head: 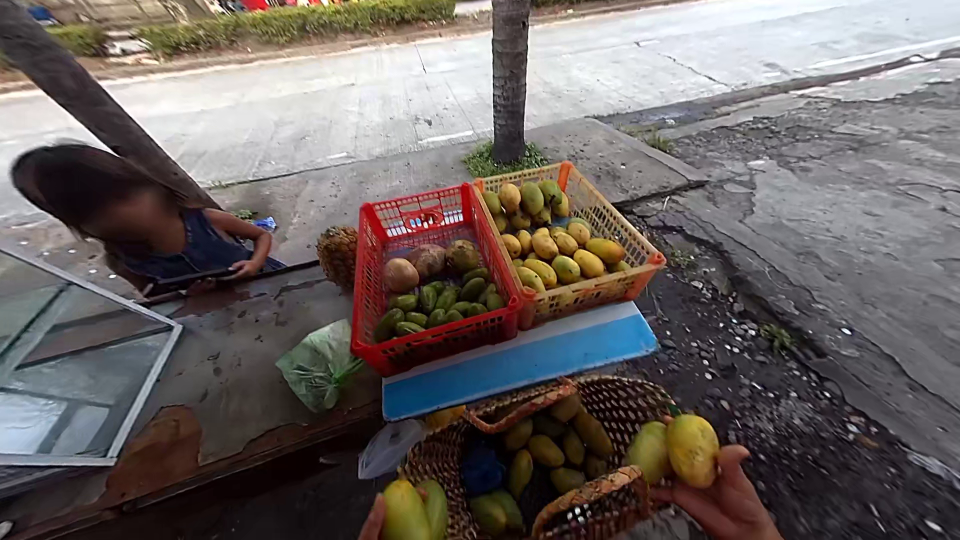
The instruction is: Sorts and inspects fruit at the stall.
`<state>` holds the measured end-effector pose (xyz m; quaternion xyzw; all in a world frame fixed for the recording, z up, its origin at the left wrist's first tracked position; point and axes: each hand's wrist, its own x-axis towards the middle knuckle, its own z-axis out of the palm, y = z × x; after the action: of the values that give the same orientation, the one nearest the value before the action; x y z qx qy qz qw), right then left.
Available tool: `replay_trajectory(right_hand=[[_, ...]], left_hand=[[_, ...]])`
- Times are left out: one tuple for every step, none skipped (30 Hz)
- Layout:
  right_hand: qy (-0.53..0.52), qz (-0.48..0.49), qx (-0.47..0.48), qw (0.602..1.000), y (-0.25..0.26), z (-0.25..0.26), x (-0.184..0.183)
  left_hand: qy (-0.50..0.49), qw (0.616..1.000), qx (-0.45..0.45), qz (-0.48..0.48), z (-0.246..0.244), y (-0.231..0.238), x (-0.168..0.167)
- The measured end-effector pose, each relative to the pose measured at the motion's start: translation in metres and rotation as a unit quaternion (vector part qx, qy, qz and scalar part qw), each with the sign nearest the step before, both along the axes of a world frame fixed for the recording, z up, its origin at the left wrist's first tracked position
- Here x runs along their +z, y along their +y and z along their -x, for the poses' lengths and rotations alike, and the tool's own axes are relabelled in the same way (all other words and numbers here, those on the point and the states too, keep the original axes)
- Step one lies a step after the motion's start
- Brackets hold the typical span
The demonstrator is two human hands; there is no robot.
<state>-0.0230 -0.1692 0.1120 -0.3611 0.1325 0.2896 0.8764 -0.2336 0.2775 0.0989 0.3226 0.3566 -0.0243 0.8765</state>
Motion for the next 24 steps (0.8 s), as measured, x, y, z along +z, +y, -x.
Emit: replay_trajectory(right_hand=[[-0.006, -0.014, 0.006, 1.000, 0.004, 0.001, 0.003], [-0.016, -0.032, 0.016, 0.999, 0.008, 0.001, 0.006], [-0.030, -0.050, 0.027, 0.998, 0.013, 0.000, 0.009], [-0.049, -0.064, 0.041, 0.996, 0.017, -0.002, 0.010], [-0.060, -0.074, 0.053, 0.994, 0.020, -0.003, 0.008], [-0.058, -0.075, 0.060, 0.994, 0.022, -0.003, 0.006], [-0.042, -0.074, 0.064, 0.994, 0.025, -0.004, 0.006], [-0.026, -0.077, 0.075, 0.994, 0.028, -0.006, 0.005], [-0.016, -0.087, 0.091, 0.992, 0.031, -0.008, 0.004], [-0.006, -0.095, 0.108, 0.990, 0.034, -0.011, 0.004], [-0.002, -0.103, 0.126, 0.987, 0.036, -0.013, 0.001], [-0.002, -0.116, 0.146, 0.982, 0.037, -0.015, -0.004], [-0.004, -0.128, 0.160, 0.979, 0.039, -0.017, -0.008], [-0.005, -0.138, 0.171, 0.976, 0.041, -0.018, -0.012], [-0.005, -0.142, 0.177, 0.974, 0.044, -0.020, -0.014], [0.000, -0.142, 0.180, 0.973, 0.046, -0.021, -0.016], [0.006, -0.139, 0.182, 0.973, 0.048, -0.022, -0.017], [0.009, -0.136, 0.187, 0.973, 0.050, -0.023, -0.018], [0.011, -0.135, 0.195, 0.971, 0.051, -0.025, -0.020], [0.016, -0.130, 0.201, 0.971, 0.051, -0.026, -0.021], [0.025, -0.122, 0.204, 0.971, 0.051, -0.027, -0.022], [0.031, -0.115, 0.207, 0.971, 0.050, -0.028, -0.023], [0.035, -0.108, 0.212, 0.971, 0.048, -0.029, -0.023], [0.037, -0.098, 0.216, 0.971, 0.046, -0.030, -0.023]], left_hand=[[-0.008, 1.000, -0.015, 0.006, -0.002, -0.001, 0.009], [-0.016, 0.999, -0.024, 0.022, -0.006, -0.002, 0.015], [-0.025, 0.998, -0.033, 0.038, -0.010, -0.003, 0.020], [-0.033, 0.997, -0.038, 0.051, -0.014, -0.004, 0.023], [-0.039, 0.996, -0.039, 0.064, -0.018, -0.007, 0.026], [-0.043, 0.996, -0.038, 0.073, -0.023, -0.010, 0.027], [-0.048, 0.995, -0.039, 0.082, -0.028, -0.014, 0.028], [-0.059, 0.992, -0.043, 0.099, -0.033, -0.017, 0.027], [-0.077, 0.988, -0.054, 0.126, -0.037, -0.019, 0.025], [-0.103, 0.980, -0.066, 0.158, -0.041, -0.020, 0.022], [-0.121, 0.973, -0.073, 0.183, -0.044, -0.022, 0.020], [-0.130, 0.969, -0.074, 0.199, -0.047, -0.024, 0.019], [-0.129, 0.968, -0.068, 0.205, -0.048, -0.028, 0.021], [-0.129, 0.967, -0.064, 0.209, -0.049, -0.030, 0.022], [-0.134, 0.965, -0.065, 0.216, -0.049, -0.031, 0.021], [-0.140, 0.962, -0.068, 0.226, -0.048, -0.032, 0.021], [-0.143, 0.959, -0.070, 0.235, -0.047, -0.032, 0.022], [-0.144, 0.958, -0.070, 0.239, -0.045, -0.032, 0.022], [-0.145, 0.957, -0.069, 0.243, -0.043, -0.031, 0.021], [-0.148, 0.955, -0.063, 0.248, -0.040, -0.030, 0.019], [-0.153, 0.954, -0.057, 0.251, -0.037, -0.028, 0.017], [-0.160, 0.953, -0.049, 0.253, -0.034, -0.026, 0.016], [-0.169, 0.953, -0.041, 0.249, -0.032, -0.023, 0.014], [-0.174, 0.954, -0.031, 0.242, -0.031, -0.021, 0.013]])
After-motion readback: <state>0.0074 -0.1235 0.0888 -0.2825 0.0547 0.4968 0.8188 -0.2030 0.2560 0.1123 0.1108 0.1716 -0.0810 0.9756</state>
